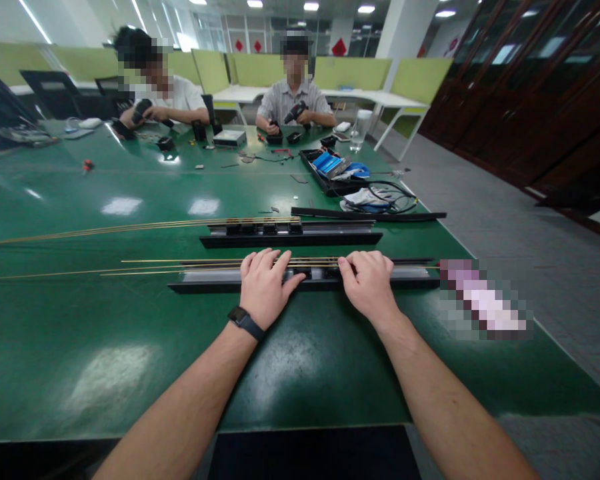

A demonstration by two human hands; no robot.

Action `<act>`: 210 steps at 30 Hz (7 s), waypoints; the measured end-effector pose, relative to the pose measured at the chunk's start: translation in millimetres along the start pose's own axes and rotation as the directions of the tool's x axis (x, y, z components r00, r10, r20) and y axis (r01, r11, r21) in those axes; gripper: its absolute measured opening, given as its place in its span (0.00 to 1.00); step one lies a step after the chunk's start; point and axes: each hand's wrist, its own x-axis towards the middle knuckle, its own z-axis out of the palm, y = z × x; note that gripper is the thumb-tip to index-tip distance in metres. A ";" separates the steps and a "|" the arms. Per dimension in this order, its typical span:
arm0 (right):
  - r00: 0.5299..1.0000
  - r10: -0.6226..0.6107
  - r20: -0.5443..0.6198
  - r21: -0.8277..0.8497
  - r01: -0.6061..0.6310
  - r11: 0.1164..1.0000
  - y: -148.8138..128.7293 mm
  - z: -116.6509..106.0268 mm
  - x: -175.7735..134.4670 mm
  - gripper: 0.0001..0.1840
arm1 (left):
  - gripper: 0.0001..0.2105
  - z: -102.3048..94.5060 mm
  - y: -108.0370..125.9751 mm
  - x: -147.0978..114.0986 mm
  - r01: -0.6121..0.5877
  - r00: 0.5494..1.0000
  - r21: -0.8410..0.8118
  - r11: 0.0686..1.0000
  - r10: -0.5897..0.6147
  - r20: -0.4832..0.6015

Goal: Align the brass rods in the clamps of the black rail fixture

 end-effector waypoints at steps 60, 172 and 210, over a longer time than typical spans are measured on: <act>1.000 -0.005 -0.008 0.013 0.005 1.000 -2.8 0.2 -0.8 0.16 | 0.23 0.7 -0.1 0.0 0.001 1.000 -0.002 1.000 -0.001 -0.002; 1.000 0.003 0.004 0.017 -0.004 1.000 -0.4 -1.0 0.0 0.17 | 0.23 0.2 -0.6 -0.3 0.002 1.000 0.000 1.000 -0.002 0.001; 1.000 -0.001 -0.003 -0.002 0.001 1.000 -0.3 -0.2 0.6 0.17 | 0.23 -0.1 0.3 0.4 0.000 1.000 -0.002 1.000 0.000 -0.008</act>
